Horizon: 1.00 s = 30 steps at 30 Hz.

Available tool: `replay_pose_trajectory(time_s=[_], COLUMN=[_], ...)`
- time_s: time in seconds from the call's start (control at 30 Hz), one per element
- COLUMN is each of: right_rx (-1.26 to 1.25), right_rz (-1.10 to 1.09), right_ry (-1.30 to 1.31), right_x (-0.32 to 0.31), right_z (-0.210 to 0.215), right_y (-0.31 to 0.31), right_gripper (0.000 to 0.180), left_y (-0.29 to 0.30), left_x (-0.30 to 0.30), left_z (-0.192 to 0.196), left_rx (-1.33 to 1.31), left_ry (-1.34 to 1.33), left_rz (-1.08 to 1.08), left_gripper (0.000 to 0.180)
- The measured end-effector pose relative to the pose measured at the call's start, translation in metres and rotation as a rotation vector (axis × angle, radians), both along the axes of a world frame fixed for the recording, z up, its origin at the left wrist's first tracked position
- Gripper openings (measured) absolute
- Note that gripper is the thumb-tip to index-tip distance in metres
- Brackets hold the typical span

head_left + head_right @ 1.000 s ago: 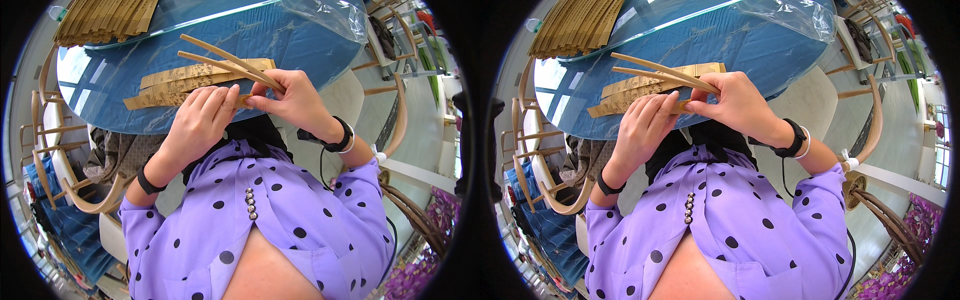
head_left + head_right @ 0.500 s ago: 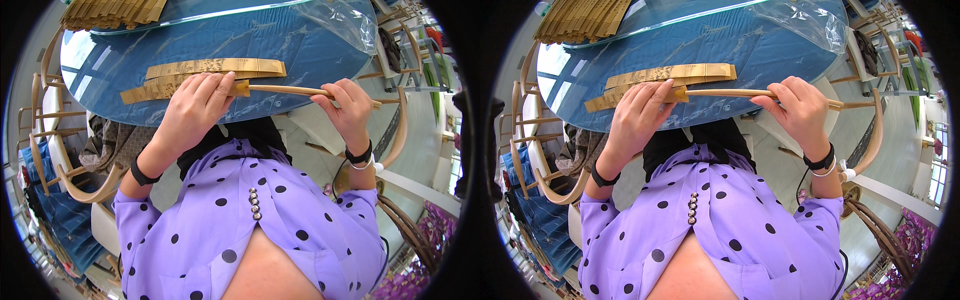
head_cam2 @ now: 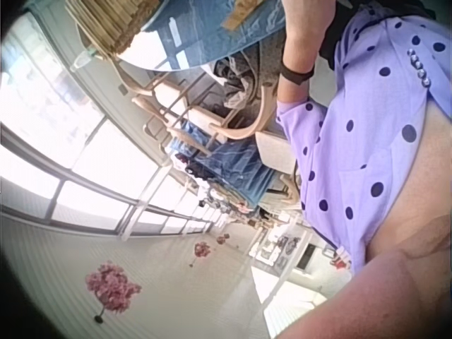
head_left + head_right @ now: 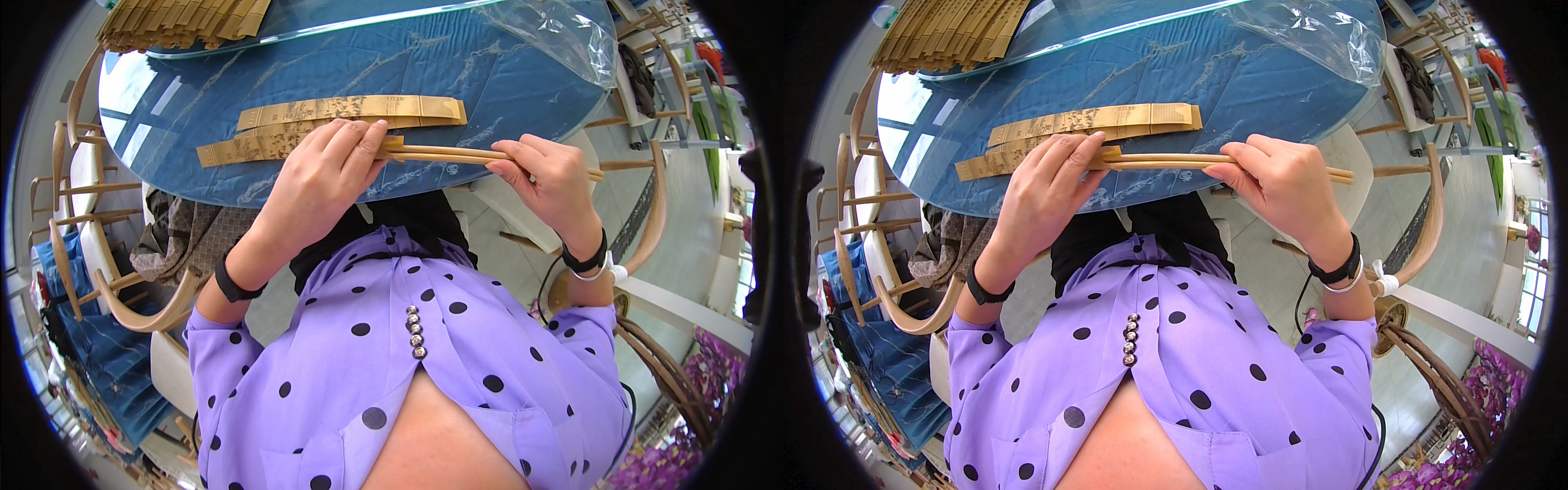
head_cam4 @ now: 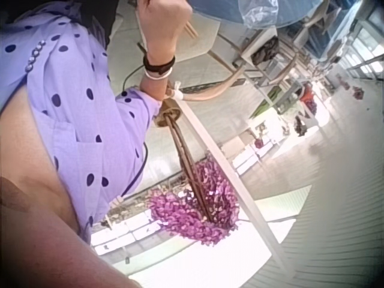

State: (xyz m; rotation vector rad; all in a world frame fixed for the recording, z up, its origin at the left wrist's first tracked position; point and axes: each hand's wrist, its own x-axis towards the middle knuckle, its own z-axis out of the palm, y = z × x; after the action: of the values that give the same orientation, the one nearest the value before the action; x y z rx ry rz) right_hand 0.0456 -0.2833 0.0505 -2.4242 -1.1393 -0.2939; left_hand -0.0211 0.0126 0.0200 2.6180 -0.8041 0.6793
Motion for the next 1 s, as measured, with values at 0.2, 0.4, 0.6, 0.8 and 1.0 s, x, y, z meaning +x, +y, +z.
replay_pose_trajectory(time_s=[0.2, 0.4, 0.6, 0.8, 1.0], right_rx=[0.007, 0.085, 0.093, 0.092, 0.101], right_rz=[-0.055, -0.112, -0.076, -0.059, -0.049], right_ry=[-0.059, -0.025, -0.005, -0.018, 0.057], right_x=[-0.001, -0.013, -0.026, -0.036, -0.043], right_z=[-0.008, -0.012, -0.017, -0.024, -0.025], right_y=[0.008, 0.021, 0.04, 0.053, 0.058], right_gripper=[0.031, 0.029, 0.027, 0.026, 0.025], left_y=[-0.007, 0.004, -0.008, -0.015, -0.017], left_x=[-0.001, -0.046, -0.04, -0.037, -0.035], left_z=[0.015, -0.014, -0.015, -0.018, -0.021], left_rx=[-0.128, -1.194, -1.606, -1.751, -1.753], left_ry=[-0.076, 0.771, 0.741, 0.616, 0.546], left_rz=[0.12, 0.226, 0.205, 0.278, 0.244], left_gripper=[0.049, 0.036, 0.041, 0.037, 0.036])
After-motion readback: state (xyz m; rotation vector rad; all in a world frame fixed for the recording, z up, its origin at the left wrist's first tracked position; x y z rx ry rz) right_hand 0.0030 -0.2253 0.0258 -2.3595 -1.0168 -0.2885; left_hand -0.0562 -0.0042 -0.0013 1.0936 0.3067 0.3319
